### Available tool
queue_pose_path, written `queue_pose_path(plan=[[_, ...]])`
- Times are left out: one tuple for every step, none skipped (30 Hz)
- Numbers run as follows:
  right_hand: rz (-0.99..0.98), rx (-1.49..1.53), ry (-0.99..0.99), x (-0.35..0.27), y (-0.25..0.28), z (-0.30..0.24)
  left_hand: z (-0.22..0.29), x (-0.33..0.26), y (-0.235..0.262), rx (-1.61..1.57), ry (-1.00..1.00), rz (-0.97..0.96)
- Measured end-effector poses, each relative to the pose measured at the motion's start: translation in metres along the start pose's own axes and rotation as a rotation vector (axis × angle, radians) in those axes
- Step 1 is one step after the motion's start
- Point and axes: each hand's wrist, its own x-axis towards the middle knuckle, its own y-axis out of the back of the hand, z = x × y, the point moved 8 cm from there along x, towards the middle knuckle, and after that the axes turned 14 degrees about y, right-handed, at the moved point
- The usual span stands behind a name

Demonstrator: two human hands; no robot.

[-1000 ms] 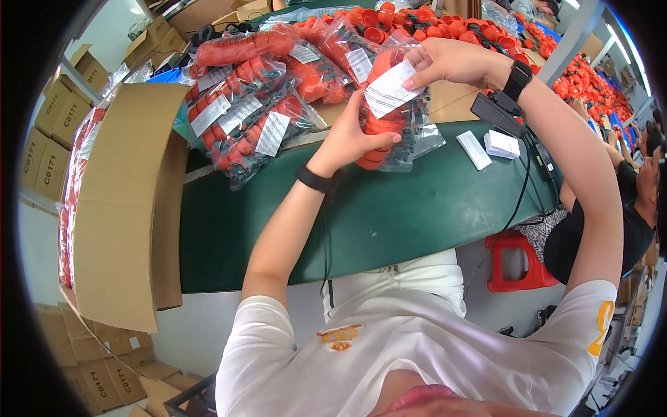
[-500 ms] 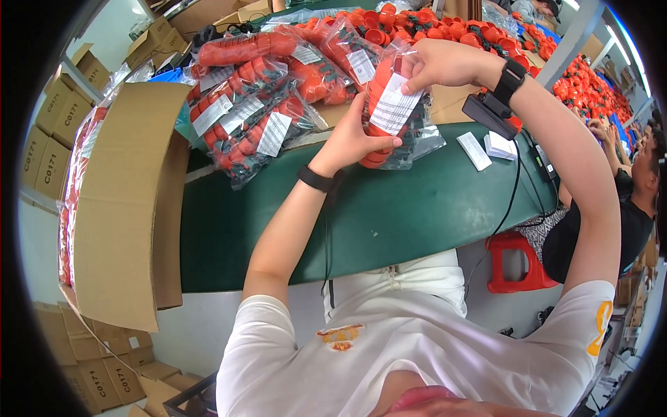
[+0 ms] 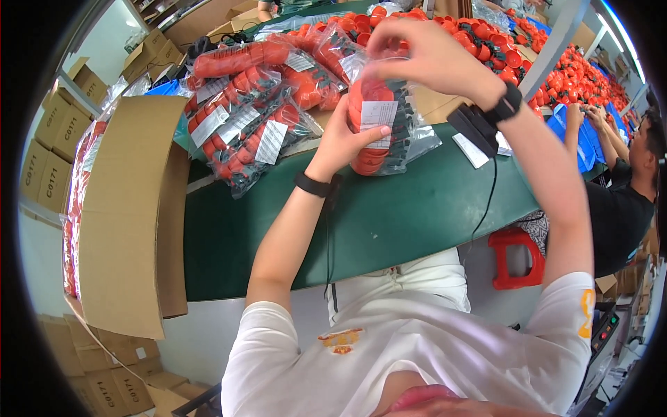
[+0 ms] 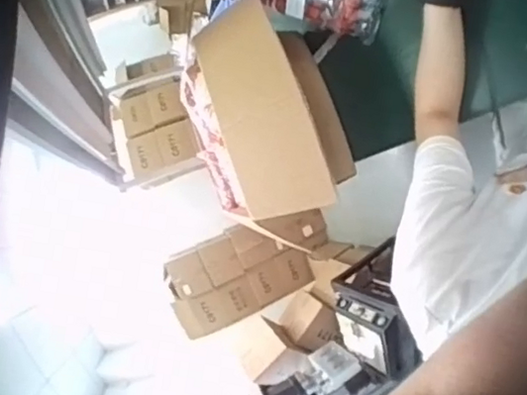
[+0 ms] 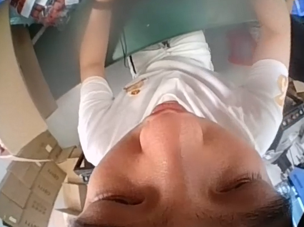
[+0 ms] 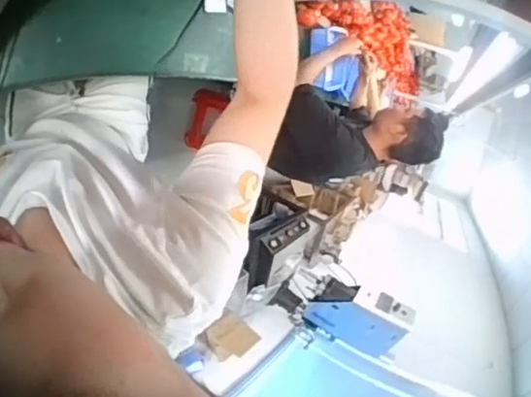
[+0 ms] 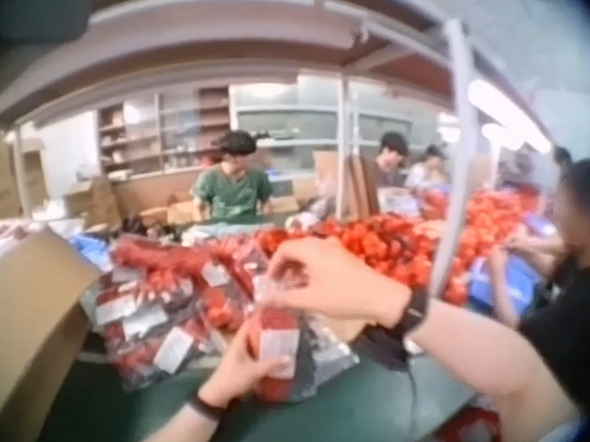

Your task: The person opens a plastic bag and places a stack of red plastic cups inside. They then insert a paper slip into the bag, seal it by hand, and set it aside.

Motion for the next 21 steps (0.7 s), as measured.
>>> queue_pose_path(plan=[[0.249,0.048,0.003,-0.015,0.018,0.004,0.002,-0.002,0.001,-0.002,-0.007,0.004],[0.469,0.113,-0.059,-0.045,0.025,0.020,0.003,0.000,0.002,-0.028,-0.015,0.022],[0.582,0.303,-0.160,-0.072,0.008,0.036,0.005,0.003,0.002,-0.054,-0.025,0.040],[0.692,0.496,-0.262,-0.098,-0.013,0.050,0.004,0.007,0.003,-0.055,-0.038,0.041],[0.698,0.485,-0.260,-0.112,-0.028,0.052,-0.002,0.009,0.005,-0.108,-0.027,0.036],[0.598,0.533,-0.344,-0.121,-0.057,0.058,-0.009,0.009,0.008,-0.158,-0.005,0.033],[0.496,0.581,-0.427,-0.123,-0.077,0.056,-0.005,0.005,0.007,-0.161,-0.028,0.030],[0.506,0.580,-0.433,-0.125,-0.083,0.054,-0.004,0.003,0.003,-0.157,-0.021,0.021],[0.539,0.714,-0.412,-0.118,-0.089,0.048,-0.001,0.002,-0.001,-0.190,-0.040,-0.005],[0.571,0.848,-0.389,-0.113,-0.095,0.044,0.001,0.001,-0.003,-0.223,-0.059,-0.031],[0.605,0.866,-0.395,-0.112,-0.096,0.044,-0.001,0.001,-0.002,-0.220,-0.056,-0.030],[0.605,0.868,-0.394,-0.112,-0.095,0.043,-0.003,0.003,-0.002,-0.203,-0.027,-0.020],[0.609,0.846,-0.404,-0.112,-0.093,0.043,-0.006,0.004,-0.001,-0.187,0.002,-0.009],[0.611,0.823,-0.415,-0.113,-0.092,0.043,-0.007,0.003,-0.001,-0.186,0.003,-0.007],[0.611,0.824,-0.413,-0.113,-0.091,0.044,-0.001,0.002,-0.003,-0.159,-0.044,-0.001],[0.608,0.873,-0.435,-0.115,-0.093,0.045,0.004,0.001,-0.004,-0.131,-0.090,0.006],[0.604,0.922,-0.457,-0.117,-0.095,0.047,0.003,0.002,-0.004,-0.130,-0.091,0.007],[0.606,0.924,-0.460,-0.120,-0.096,0.050,0.004,0.000,-0.004,-0.166,-0.117,0.011],[0.563,0.899,-0.458,-0.123,-0.100,0.053,0.006,-0.001,-0.003,-0.202,-0.143,0.015],[0.521,0.875,-0.457,-0.124,-0.103,0.055,0.005,-0.002,-0.003,-0.202,-0.140,0.014],[0.520,0.877,-0.456,-0.119,-0.102,0.054,0.007,-0.001,-0.002,-0.192,-0.150,0.017]])
